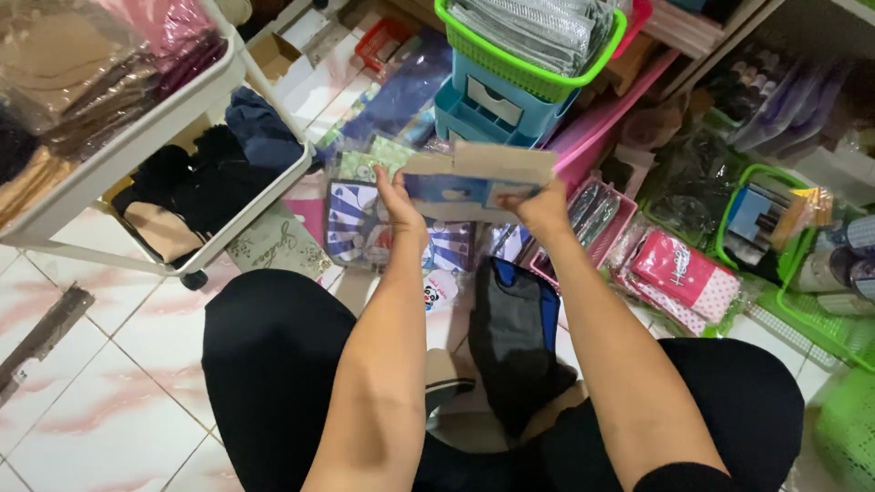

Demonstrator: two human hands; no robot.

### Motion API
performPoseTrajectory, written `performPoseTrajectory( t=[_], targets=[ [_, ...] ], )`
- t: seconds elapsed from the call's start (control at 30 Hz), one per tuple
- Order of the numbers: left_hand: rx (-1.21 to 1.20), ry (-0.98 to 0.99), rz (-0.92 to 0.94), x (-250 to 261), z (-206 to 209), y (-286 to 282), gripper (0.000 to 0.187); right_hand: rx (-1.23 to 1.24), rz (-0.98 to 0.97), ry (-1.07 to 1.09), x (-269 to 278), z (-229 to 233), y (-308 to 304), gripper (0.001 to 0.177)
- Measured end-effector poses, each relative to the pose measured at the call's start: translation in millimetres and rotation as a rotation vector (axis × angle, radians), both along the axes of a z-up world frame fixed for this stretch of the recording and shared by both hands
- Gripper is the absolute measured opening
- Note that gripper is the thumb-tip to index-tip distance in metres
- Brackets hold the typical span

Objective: The person organizes various items on the floor, including a blue folder, a pink basket, and several packaged goods. They place the blue folder on a shelf, move the pink basket, and arrange multiple packaged items like a green frog-themed package and a pink Hello Kitty package.

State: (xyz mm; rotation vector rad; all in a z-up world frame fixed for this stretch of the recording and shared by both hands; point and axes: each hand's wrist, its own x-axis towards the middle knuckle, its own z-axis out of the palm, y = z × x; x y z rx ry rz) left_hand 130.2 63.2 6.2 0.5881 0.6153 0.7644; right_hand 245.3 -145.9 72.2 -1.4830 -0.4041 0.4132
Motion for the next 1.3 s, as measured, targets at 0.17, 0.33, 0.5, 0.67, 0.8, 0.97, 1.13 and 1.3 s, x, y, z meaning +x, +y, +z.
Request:
performPoseTrajectory(
  t=[0.17,0.33,0.5,0.67,0.8,0.97,1.13,1.3],
  targets=[
    [0.049,0.039,-0.062,3,-9,-10,0.081,-0.089,0.020,-0.026,-3,2,-3,0.046],
    [0.036,-0.004,-0.150,0,25,-8,0.085,0.006,0.055,0.007,11,17,-6,0.044],
    [0.464,1.347,-0.298,-20,-60,-13,0.060,-0.249,0.031,-0.140,17,86,-11,0.043],
    [0.941,1.593,-0.993,-88,38,-92,0.094,-0.433,0.129,-0.035,15,118,-34,0.042],
    [1.164,1.663,-0.938,-106,-56,-112,0.087,-0.867,0.339,-0.029,20,79,-53,0.038],
    [1.257,1.590,-0.883,-115,-56,-52,0.062,-1.052,0.539,0.014,20,16,-88,0.033],
    [1.261,1.545,-1.069,-21,19,-49,0.034,-1.145,0.758,0.164,16,-20,-100,0.027],
    [1.370,1.252,-1.070,59,66,-46,0.036,-1.280,0.831,-0.033,6,-37,-94,0.045]
  ],
)
